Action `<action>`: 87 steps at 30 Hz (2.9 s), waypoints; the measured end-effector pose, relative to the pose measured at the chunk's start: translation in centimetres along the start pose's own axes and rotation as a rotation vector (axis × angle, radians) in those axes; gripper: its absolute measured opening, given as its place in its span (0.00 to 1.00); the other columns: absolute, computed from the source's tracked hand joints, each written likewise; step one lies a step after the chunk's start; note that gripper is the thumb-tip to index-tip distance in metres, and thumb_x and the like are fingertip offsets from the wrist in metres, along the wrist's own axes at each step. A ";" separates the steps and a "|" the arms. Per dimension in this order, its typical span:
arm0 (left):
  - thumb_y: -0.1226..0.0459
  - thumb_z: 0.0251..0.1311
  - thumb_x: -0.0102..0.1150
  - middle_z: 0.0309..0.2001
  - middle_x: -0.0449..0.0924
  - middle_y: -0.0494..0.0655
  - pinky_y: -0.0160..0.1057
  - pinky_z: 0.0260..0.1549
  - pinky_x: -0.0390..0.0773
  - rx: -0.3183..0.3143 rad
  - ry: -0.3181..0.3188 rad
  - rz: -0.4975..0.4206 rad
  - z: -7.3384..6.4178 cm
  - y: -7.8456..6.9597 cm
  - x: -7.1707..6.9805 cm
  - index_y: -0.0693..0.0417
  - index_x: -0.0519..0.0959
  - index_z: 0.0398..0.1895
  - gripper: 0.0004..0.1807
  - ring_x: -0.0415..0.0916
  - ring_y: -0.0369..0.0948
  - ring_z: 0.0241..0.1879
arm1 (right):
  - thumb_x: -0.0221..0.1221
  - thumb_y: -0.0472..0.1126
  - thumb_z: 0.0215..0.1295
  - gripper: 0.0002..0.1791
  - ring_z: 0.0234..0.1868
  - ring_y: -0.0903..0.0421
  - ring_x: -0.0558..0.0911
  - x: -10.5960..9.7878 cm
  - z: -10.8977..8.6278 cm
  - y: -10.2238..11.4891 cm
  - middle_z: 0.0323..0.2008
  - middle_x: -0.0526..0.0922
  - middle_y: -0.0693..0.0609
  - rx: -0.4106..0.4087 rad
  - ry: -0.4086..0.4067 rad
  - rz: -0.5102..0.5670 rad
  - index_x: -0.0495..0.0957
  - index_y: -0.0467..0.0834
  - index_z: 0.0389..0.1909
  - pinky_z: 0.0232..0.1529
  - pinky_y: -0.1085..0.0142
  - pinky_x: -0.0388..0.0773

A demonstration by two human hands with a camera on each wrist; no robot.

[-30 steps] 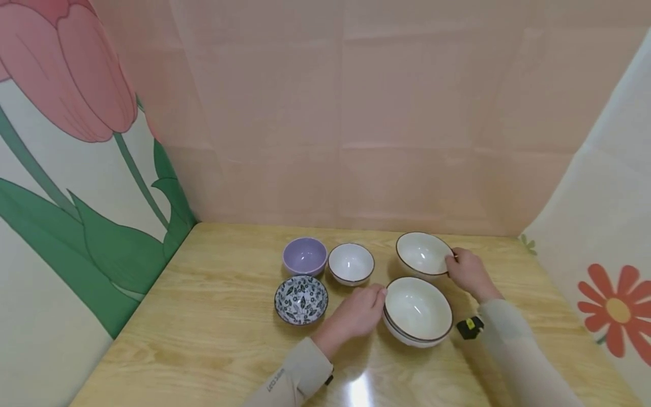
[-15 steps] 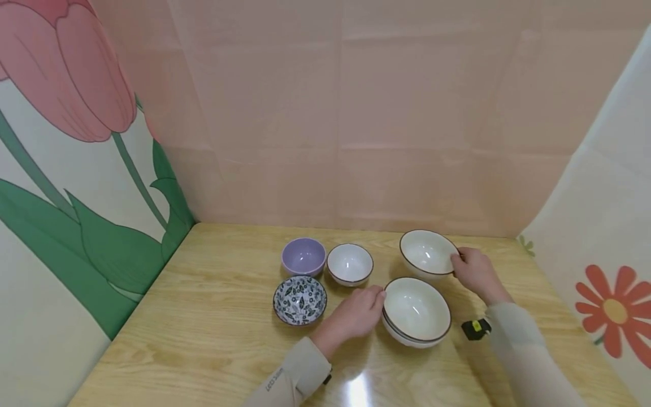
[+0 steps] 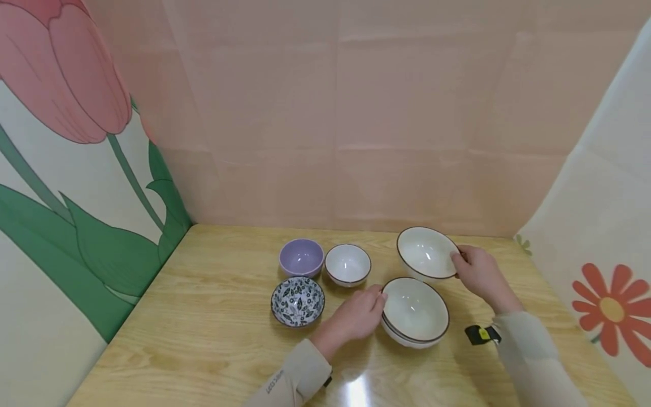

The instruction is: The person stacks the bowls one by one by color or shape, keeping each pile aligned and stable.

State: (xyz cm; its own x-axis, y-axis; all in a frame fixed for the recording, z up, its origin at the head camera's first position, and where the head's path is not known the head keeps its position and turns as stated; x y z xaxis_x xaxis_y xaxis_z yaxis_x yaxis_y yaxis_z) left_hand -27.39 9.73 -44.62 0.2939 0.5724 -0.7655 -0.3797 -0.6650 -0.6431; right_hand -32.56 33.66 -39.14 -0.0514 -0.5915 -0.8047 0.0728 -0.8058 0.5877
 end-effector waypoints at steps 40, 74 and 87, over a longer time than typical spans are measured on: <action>0.52 0.80 0.33 0.62 0.79 0.49 0.44 0.62 0.74 -0.017 0.001 0.009 0.6 0.4 0.5 0.54 0.71 0.68 0.26 0.75 0.45 0.62 | 0.49 0.39 0.77 0.20 0.33 0.52 0.82 -0.9 -6.2 5.1 0.40 0.85 0.34 -0.171 -0.043 -0.051 0.75 0.24 0.54 0.28 0.64 0.81; 0.51 0.80 0.31 0.56 0.83 0.44 0.48 0.57 0.77 -0.024 -0.140 -0.038 0.4 0.6 -1.5 0.49 0.78 0.61 0.25 0.79 0.48 0.57 | 0.49 0.41 0.78 0.21 0.38 0.48 0.84 1.6 -6.6 3.8 0.43 0.85 0.34 -0.166 -0.004 -0.028 0.75 0.26 0.56 0.33 0.58 0.84; 0.40 0.77 0.19 0.68 0.73 0.45 0.43 0.68 0.66 -0.006 -0.126 -0.174 -0.1 0.0 -1.6 0.51 0.72 0.69 0.38 0.69 0.44 0.68 | 0.49 0.41 0.78 0.21 0.40 0.47 0.84 2.5 -6.9 2.9 0.45 0.84 0.33 -0.151 0.004 -0.017 0.74 0.25 0.57 0.35 0.56 0.84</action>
State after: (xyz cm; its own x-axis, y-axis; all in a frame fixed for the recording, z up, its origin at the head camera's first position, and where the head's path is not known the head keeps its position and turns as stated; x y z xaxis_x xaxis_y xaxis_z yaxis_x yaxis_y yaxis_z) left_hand -27.79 8.80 -43.41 0.2423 0.7344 -0.6340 -0.3278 -0.5531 -0.7659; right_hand -25.57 30.01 -40.07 -0.0498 -0.5771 -0.8151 0.2205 -0.8023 0.5546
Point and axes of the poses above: each hand's wrist, its own z-axis towards the middle knuckle, its own x-axis out of the palm, y = z × x, the point moved 8 cm from there along z, towards the middle knuckle
